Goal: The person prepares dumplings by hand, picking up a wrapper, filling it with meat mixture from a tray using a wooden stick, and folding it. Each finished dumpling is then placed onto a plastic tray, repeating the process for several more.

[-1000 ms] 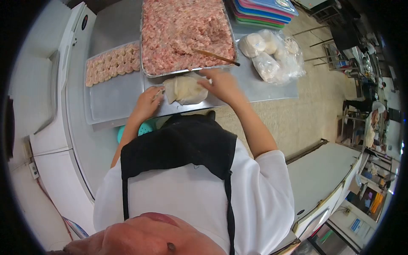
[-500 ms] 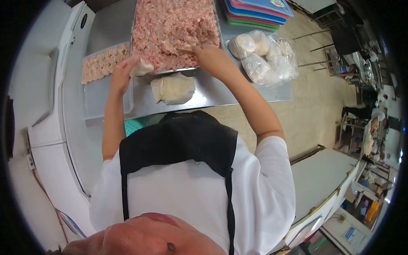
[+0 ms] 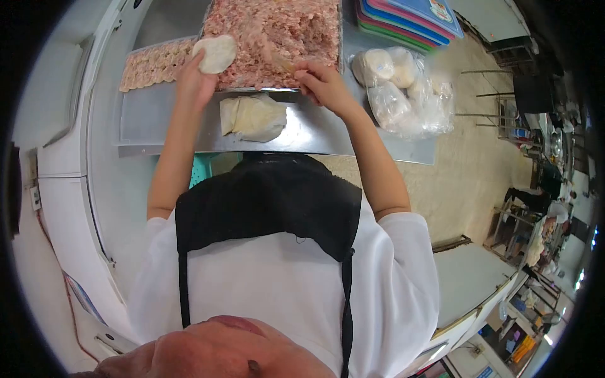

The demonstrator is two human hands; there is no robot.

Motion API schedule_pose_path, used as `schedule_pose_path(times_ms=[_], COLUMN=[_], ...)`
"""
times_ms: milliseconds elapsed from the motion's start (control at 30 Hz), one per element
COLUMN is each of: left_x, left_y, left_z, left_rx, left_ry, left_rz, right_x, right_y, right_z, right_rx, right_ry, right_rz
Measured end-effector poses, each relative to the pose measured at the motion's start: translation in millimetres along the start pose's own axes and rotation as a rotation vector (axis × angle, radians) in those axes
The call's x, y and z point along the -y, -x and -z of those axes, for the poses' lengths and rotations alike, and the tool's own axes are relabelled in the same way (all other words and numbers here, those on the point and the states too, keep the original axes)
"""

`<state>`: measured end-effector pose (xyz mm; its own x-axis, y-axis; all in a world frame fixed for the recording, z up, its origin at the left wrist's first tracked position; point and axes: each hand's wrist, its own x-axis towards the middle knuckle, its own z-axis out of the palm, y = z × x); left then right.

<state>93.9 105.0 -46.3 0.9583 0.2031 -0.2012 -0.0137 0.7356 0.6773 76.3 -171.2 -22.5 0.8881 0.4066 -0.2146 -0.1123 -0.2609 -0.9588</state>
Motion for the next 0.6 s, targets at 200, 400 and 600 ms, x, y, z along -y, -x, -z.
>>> schedule_pose_path(times_ms=[200,400,600], left_x=[-0.4,-18.8,3.3], left_y=[-3.8,6.0,-17.9], left_z=[-55.2,-80.1,-31.3], left_rx=[0.033,0.109,0.067], left_ry=[0.194,0.275,0.257], left_rz=[0.219,0.239,0.294], right_x=[27.2,-1.6,54.1], right_y=[-3.8,-34.0,12.7], right_z=[-15.3,-45.0,-34.3], right_rx=[-0.162,-0.374,-0.239], right_ry=[-0.154,0.473,1.147], right_rz=[0.078,0.487,0.113])
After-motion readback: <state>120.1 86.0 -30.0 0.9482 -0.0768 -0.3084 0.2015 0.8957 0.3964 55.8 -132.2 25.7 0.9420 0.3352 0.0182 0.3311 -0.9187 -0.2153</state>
